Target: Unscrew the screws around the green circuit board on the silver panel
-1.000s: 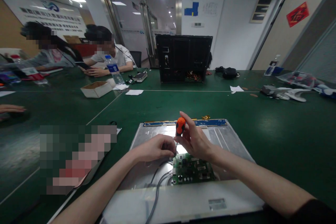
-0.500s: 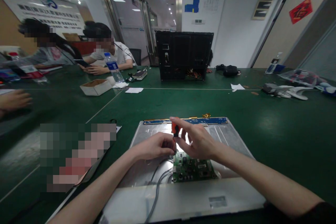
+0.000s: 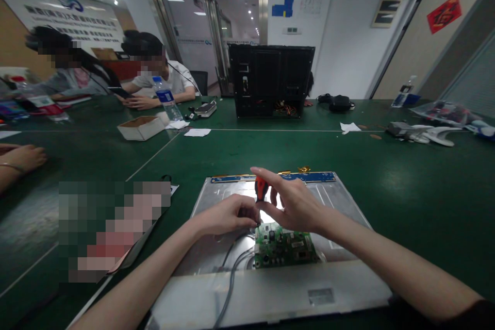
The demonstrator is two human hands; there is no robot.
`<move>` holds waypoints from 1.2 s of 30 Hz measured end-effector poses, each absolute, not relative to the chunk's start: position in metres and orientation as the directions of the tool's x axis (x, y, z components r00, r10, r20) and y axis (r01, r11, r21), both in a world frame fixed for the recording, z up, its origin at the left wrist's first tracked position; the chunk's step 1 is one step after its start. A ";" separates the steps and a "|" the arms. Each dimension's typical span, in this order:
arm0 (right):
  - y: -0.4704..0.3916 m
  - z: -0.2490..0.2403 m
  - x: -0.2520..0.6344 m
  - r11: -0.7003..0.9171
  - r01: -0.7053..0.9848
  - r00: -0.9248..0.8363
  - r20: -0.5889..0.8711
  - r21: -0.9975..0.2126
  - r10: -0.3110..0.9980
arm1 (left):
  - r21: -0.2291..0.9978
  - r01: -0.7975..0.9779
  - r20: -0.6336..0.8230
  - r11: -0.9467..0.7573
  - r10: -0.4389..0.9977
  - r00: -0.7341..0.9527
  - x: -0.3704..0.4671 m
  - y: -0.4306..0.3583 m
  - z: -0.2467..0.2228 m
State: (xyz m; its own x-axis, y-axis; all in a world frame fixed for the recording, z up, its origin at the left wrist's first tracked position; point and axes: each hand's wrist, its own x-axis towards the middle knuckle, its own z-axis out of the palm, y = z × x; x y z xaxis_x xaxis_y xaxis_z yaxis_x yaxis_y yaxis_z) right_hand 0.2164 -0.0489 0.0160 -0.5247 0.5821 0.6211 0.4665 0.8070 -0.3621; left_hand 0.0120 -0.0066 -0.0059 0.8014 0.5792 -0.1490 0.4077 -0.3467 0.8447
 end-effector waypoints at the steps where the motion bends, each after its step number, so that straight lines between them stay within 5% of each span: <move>1: -0.050 0.018 0.217 0.806 0.467 -0.533 0.611 -0.364 0.585 | 0.843 0.407 -0.144 -0.353 0.582 0.801 0.012 -0.007 -0.006; 24: -0.052 0.025 0.218 0.839 0.470 -0.573 0.628 -0.275 0.527 | 0.802 0.457 -0.159 -0.385 0.600 0.784 0.012 -0.008 -0.003; 36: -0.053 0.022 0.214 0.838 0.426 -0.505 0.678 -0.341 0.533 | 0.823 0.414 -0.133 -0.390 0.575 0.807 0.012 -0.007 -0.006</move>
State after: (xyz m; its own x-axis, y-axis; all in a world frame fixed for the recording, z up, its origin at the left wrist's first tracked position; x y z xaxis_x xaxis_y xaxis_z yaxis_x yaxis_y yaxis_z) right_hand 0.2144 -0.0527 0.0221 -0.5053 0.5333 0.6784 0.4259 0.8379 -0.3414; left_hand 0.0116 -0.0066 -0.0058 0.8070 0.5754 -0.1332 0.4136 -0.3896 0.8229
